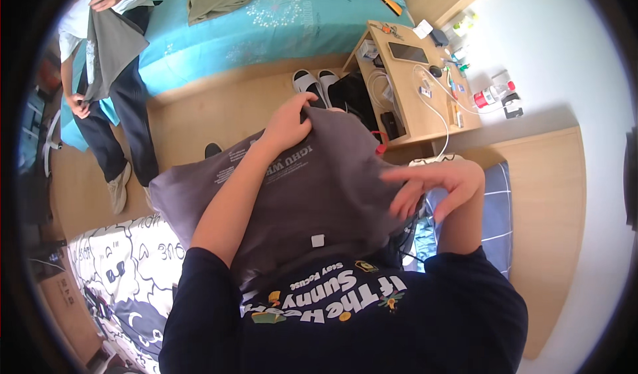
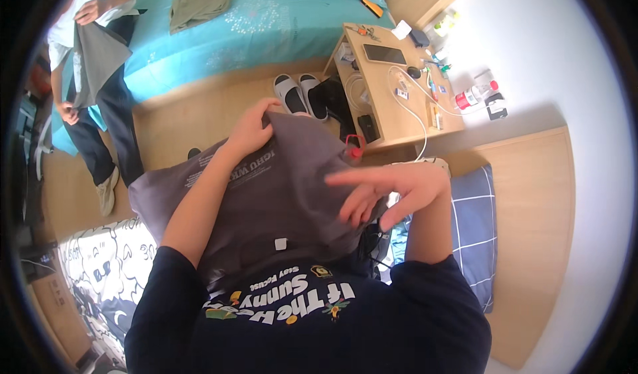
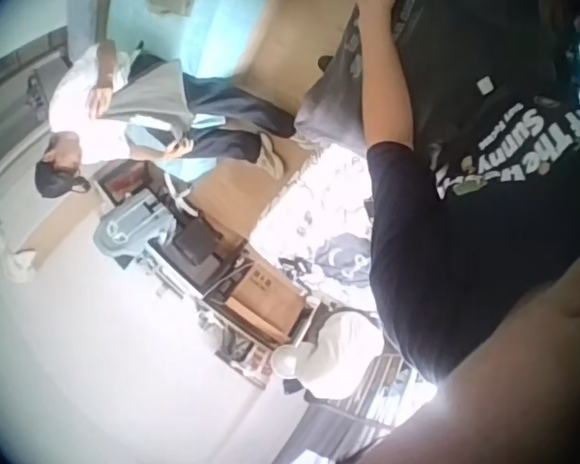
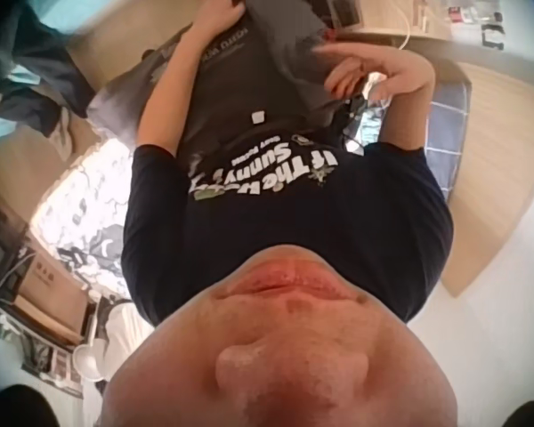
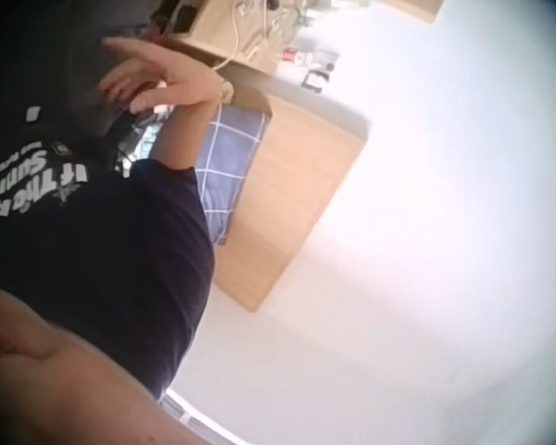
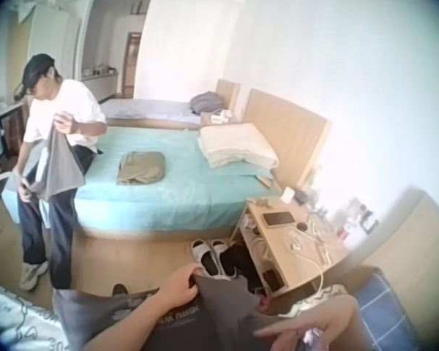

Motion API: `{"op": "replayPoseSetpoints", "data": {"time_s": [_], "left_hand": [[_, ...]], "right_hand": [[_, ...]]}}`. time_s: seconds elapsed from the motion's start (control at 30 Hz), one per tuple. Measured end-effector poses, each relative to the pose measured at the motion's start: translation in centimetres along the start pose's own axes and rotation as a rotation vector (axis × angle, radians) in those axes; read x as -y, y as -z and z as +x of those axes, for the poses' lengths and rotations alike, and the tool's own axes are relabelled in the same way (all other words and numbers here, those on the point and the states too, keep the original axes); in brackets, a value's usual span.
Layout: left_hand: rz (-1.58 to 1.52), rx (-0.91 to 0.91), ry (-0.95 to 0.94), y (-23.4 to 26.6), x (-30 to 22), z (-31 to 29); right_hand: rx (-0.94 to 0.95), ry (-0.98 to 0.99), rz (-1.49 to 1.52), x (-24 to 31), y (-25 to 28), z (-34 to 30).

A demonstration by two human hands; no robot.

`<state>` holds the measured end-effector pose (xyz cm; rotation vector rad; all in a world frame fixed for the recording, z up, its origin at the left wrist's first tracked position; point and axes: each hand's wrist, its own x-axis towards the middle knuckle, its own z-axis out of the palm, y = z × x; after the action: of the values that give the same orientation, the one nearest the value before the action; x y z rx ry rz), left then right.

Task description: Fold a grey t-shirt while sitting on a bed.

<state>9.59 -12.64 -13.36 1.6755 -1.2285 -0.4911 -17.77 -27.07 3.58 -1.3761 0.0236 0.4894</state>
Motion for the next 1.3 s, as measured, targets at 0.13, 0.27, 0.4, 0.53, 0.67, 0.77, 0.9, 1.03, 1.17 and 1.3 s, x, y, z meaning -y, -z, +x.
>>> {"op": "replayPoseSetpoints", "data": {"time_s": [0.13,0.27,0.4,0.53,0.67,0.77,0.9,1.03,1.17,1.3], "left_hand": [[-0.022,-0.001,-0.139,0.0,0.1,-0.1],[0.003,0.001,-0.218,0.0,0.4,-0.2],[0.011,0.008,-0.193,0.1,0.7,-0.2],[0.029,-0.044,-0.201,0.1,0.5,-0.1],[0.011,-0.102,-0.205,0.0,0.1,-0.2],[0.005,-0.100,-0.193,0.0,0.1,-0.2],[0.009,-0.087,-0.166,0.1,0.3,-0.1],[-0.056,-0.128,-0.174,0.2,0.1,-0.1],[0.019,-0.123,-0.171,0.3,-0.4,-0.3],[0.028,-0.107,-0.115,0.4,-0.7,-0.3]], "right_hand": [[-0.310,-0.244,-0.155,-2.6,-1.1,3.5],[-0.395,-0.428,-0.213,-5.4,-1.7,5.0],[-0.452,-0.384,0.145,-7.2,-3.7,6.1],[-0.535,-0.141,0.905,-8.6,-6.2,7.9],[-0.550,-0.146,1.096,-9.3,-8.5,10.2],[-0.776,-0.100,0.967,-8.9,-9.1,12.4],[-0.877,-0.131,0.263,-6.3,-6.5,11.7],[-1.053,-0.185,-0.261,-3.5,-1.0,7.6],[-1.099,-0.010,-0.254,-3.2,4.4,5.5],[-0.834,0.262,0.525,-5.1,8.1,7.4]]}}
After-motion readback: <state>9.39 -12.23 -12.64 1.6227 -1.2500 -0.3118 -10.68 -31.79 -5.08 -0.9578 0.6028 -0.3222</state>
